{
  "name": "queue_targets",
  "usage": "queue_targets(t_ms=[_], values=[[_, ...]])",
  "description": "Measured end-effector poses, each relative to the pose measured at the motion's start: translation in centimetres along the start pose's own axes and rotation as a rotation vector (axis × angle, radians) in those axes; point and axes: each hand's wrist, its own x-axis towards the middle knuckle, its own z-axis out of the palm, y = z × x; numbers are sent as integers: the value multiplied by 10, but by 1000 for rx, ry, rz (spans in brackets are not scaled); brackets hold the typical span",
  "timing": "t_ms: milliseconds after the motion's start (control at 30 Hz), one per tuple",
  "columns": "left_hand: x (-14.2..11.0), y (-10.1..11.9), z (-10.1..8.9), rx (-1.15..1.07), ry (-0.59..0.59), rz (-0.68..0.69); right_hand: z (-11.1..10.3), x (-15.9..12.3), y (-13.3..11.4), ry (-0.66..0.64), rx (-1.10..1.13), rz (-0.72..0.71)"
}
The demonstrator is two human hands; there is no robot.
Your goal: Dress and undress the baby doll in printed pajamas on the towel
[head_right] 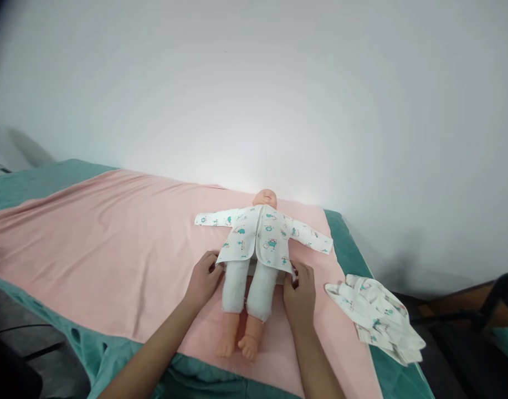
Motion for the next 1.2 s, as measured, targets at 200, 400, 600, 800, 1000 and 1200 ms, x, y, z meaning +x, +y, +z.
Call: queue_targets(t_ms=[200, 400, 600, 800, 1000, 1200], values=[[-1, 1, -1, -98, 10, -6, -1, -1, -2, -2, -13, -40], [-2, 4, -3, -148, 30, -2, -1, -4, -4, 13, 4, -23], [-1, 6, -4, -146, 14, -23, -1, -3, -4, 25, 28, 14], [-2, 8, -5, -152, 12, -21, -2, -5, -5, 38, 64, 33], [-2, 5, -4, -153, 19, -18, -2, -5, -1, 69, 77, 30], [-2, 3, -2, -149, 3, -40, -3, -8, -2, 90, 146, 87]])
